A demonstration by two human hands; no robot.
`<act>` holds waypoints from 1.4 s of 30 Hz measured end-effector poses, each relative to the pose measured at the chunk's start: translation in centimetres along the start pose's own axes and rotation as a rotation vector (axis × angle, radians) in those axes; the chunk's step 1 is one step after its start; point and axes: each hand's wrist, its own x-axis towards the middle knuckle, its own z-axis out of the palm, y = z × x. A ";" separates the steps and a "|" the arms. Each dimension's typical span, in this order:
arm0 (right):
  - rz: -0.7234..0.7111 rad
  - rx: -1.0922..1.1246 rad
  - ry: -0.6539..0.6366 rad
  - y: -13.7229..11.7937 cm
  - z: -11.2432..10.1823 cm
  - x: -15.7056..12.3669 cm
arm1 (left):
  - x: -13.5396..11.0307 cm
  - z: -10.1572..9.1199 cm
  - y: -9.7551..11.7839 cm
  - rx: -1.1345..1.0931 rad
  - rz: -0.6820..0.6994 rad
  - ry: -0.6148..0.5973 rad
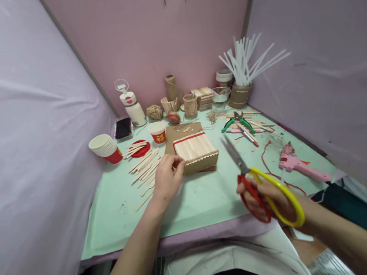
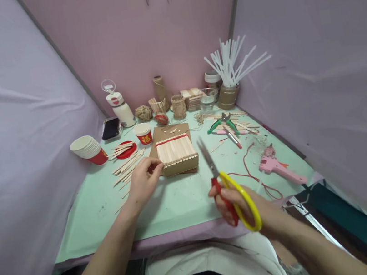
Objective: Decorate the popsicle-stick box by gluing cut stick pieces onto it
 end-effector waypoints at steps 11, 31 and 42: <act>0.292 0.401 -0.233 1.6 6.6 1.6 | 0.2 -0.1 0.5 0.043 0.045 -0.004; 0.255 0.525 -0.284 2.7 7.6 5.6 | -0.2 -0.3 1.0 0.063 0.094 -0.008; 0.270 0.643 -0.370 2.8 7.5 5.9 | -0.2 -0.1 0.8 0.047 0.139 0.026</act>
